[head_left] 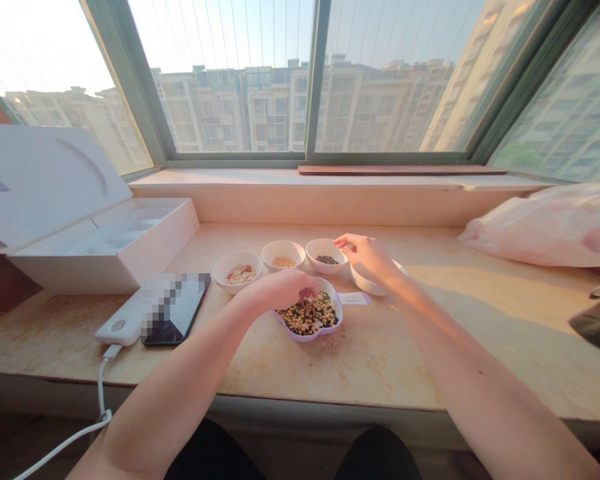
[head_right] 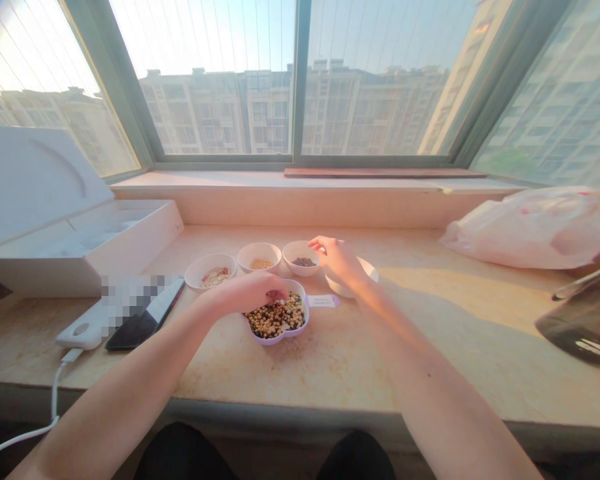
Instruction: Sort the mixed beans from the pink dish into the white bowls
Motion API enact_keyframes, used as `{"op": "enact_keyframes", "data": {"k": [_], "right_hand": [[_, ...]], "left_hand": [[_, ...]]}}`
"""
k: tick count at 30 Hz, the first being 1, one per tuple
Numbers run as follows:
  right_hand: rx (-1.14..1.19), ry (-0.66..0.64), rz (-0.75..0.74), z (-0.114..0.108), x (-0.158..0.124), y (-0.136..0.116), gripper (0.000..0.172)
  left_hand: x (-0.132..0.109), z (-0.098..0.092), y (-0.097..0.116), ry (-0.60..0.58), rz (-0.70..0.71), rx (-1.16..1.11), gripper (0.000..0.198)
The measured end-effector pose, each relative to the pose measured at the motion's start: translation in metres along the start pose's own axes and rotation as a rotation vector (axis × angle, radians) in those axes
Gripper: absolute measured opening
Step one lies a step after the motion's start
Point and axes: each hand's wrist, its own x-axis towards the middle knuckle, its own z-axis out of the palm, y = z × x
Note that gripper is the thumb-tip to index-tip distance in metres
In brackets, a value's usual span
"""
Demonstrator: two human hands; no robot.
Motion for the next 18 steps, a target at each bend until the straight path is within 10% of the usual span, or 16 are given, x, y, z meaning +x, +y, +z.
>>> {"op": "enact_keyframes", "data": {"k": [18], "right_hand": [[-0.013, -0.035, 0.010, -0.008, -0.006, -0.023, 0.026]], "left_hand": [[0.006, -0.002, -0.009, 0.232, 0.003, -0.037, 0.037]]}}
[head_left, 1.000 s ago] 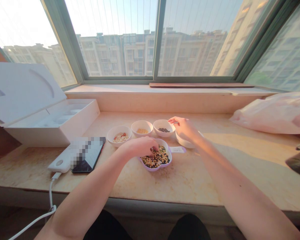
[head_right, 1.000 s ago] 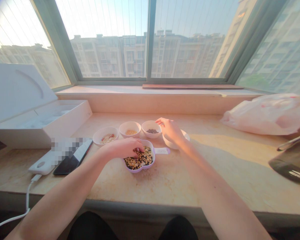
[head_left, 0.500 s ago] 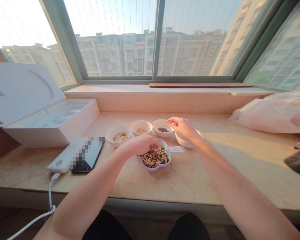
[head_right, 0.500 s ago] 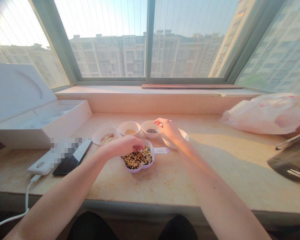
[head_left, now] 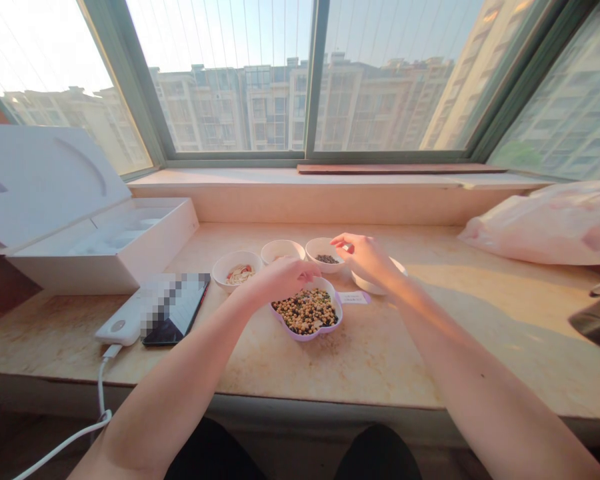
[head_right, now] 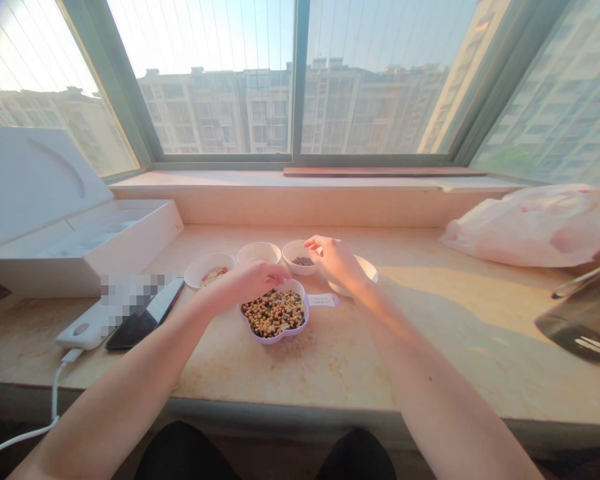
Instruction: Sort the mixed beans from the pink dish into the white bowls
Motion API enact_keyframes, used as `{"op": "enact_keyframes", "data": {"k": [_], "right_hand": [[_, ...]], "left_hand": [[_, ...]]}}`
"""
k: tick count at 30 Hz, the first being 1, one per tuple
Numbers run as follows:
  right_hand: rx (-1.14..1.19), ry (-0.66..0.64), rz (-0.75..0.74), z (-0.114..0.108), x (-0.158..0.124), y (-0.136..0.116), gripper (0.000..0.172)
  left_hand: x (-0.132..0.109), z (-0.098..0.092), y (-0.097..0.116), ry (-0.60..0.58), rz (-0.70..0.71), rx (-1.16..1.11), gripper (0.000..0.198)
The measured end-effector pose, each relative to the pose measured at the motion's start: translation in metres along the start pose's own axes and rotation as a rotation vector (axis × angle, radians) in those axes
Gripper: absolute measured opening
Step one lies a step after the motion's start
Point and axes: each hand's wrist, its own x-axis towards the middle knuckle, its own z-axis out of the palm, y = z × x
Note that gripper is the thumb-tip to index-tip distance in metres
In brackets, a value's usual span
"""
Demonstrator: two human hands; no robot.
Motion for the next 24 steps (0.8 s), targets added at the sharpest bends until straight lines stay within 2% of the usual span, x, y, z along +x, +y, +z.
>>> {"op": "enact_keyframes", "data": {"k": [6, 10, 14, 18, 21, 24], "right_hand": [[0.051, -0.063, -0.002, -0.005, -0.012, -0.022, 0.022], [0.101, -0.189, -0.077, -0.001, -0.019, -0.032, 0.016], [0.178, -0.431, -0.180, 0.005, -0.027, -0.038, 0.020], [0.208, -0.635, -0.271, 0.005, -0.036, -0.047, 0.026], [0.171, -0.713, -0.291, 0.006, -0.039, -0.052, 0.033], [0.145, -0.705, -0.350, 0.011, -0.040, -0.054, 0.030]], "left_hand": [[0.008, -0.005, -0.027, 0.254, -0.053, 0.008, 0.038], [0.008, -0.006, -0.041, 0.357, -0.126, 0.062, 0.040], [0.006, -0.004, -0.046, 0.337, -0.143, 0.119, 0.042], [0.003, -0.006, -0.042, 0.287, -0.180, 0.181, 0.044], [0.002, -0.008, -0.036, 0.278, -0.221, 0.205, 0.044], [0.003, -0.008, -0.030, 0.270, -0.210, 0.189, 0.040]]}}
